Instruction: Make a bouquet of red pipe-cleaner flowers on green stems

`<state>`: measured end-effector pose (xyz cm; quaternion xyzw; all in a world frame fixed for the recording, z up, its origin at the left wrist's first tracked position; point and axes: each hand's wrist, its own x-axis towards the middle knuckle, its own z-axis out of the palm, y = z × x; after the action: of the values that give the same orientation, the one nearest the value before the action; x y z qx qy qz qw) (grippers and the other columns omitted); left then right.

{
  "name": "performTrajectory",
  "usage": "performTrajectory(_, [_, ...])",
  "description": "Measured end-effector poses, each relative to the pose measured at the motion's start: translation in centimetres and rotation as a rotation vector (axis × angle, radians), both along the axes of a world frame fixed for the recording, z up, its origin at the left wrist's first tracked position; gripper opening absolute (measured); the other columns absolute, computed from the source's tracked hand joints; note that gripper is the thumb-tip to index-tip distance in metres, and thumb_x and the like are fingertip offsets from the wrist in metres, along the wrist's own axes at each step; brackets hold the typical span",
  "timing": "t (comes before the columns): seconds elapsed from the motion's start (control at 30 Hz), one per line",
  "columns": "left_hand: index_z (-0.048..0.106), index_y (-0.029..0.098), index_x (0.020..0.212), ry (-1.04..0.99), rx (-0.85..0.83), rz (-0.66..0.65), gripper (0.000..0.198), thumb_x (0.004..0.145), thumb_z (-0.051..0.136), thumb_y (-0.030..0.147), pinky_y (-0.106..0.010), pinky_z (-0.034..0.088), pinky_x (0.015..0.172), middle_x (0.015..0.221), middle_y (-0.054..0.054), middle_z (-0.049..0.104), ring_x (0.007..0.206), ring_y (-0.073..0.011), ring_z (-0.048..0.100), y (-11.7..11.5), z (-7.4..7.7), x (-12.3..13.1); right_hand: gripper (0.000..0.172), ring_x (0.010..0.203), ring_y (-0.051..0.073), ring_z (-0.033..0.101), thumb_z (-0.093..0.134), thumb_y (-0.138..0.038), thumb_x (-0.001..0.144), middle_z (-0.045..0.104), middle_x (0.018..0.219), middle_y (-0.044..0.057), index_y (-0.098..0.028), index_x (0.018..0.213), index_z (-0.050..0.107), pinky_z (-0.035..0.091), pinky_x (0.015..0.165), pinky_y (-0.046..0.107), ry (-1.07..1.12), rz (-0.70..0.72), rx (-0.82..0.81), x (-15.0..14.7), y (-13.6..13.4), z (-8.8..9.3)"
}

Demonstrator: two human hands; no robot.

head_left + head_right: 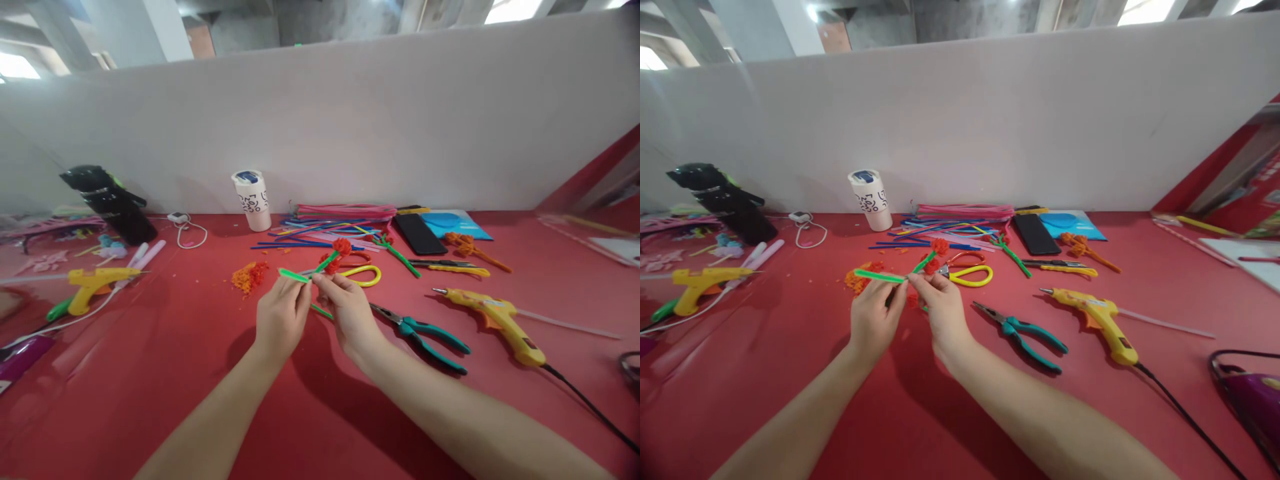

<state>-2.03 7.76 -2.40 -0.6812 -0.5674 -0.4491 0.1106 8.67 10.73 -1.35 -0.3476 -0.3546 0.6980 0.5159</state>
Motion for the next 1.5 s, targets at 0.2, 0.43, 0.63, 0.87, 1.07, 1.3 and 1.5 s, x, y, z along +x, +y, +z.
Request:
performTrajectory(0.2, [0.06,0.017,0.078,0.082,0.073,-0.029,0.013,0.083,0.048,0.017,-0.022,0.043,0.064,0.076,-0.004,0.065,0.07,-0.013,0.059,-0.5,0.1,0.3,0.022,0.051,0.007,0.035,0.073,-0.028,0.06,0.044,0.053,-0.007,-0.016,0.057,0.055,0.029,0.053,0.022,0.082,0.011,-0.033,0.2,-0.6,0.8])
performTrajectory(0.43, [0.055,0.016,0.066,-1.015,-0.42,-0.233,0.018,0.078,0.055,0.031,-0.02,0.036,0.039,0.054,0.003,0.057,0.038,-0.0076,0.049,-0.6,1.8,1.0,0.02,0.049,0.007,0.037,0.07,-0.024,0.064,0.045,0.049,-0.007,-0.017,0.054,0.054,0.03,0.052,0.023,0.034,-0.001,0.097,0.4,-0.2,0.9])
performTrajectory(0.63, [0.058,0.011,0.066,-1.49,-0.776,-0.589,0.02,0.075,0.056,0.029,-0.014,0.022,0.03,0.053,0.002,0.056,0.031,-0.0007,0.037,0.0,2.3,0.3,0.017,0.048,0.007,0.043,0.066,-0.025,0.069,0.053,0.05,-0.005,-0.017,0.057,0.057,0.031,0.053,0.023,0.049,0.16,0.152,0.8,0.8,0.8])
performTrajectory(0.87, [0.053,0.015,0.066,-1.225,-0.632,-0.369,0.022,0.078,0.055,0.034,-0.015,0.026,0.033,0.05,0.004,0.053,0.033,-0.0035,0.04,-0.3,1.8,0.8,0.02,0.049,0.007,0.037,0.068,-0.028,0.067,0.049,0.05,-0.006,-0.017,0.056,0.056,0.029,0.052,0.023,-0.037,0.163,0.153,0.9,1.3,0.9])
performTrajectory(1.07, [0.057,0.017,0.064,-0.269,-0.219,-0.051,0.024,0.084,0.047,0.025,-0.025,0.043,0.061,0.059,-0.003,0.06,0.061,-0.0142,0.059,-0.3,0.3,0.4,0.024,0.049,0.008,0.034,0.067,-0.034,0.066,0.042,0.048,-0.007,-0.017,0.055,0.055,0.027,0.051,0.024,-0.319,0.01,0.264,0.7,1.2,0.6])
performTrajectory(1.3, [0.058,0.017,0.064,-0.627,-0.356,-0.214,0.023,0.081,0.051,0.03,-0.023,0.043,0.051,0.057,-0.001,0.06,0.049,-0.0116,0.055,-0.3,1.2,0.5,0.025,0.048,0.008,0.037,0.063,-0.029,0.07,0.042,0.048,-0.007,-0.018,0.053,0.048,0.029,0.051,0.025,-0.32,0.001,0.345,1.0,1.0,1.1])
performTrajectory(1.5, [0.061,0.012,0.072,-1.504,-0.801,-0.519,0.015,0.077,0.057,0.025,-0.013,0.039,0.042,0.056,0.001,0.056,0.043,-0.0038,0.049,0.1,2.3,-0.2,0.015,0.047,0.009,0.046,0.06,-0.026,0.074,0.054,0.05,-0.005,-0.019,0.062,0.055,0.035,0.051,0.024,-0.119,0.152,0.38,1.1,1.1,1.3])
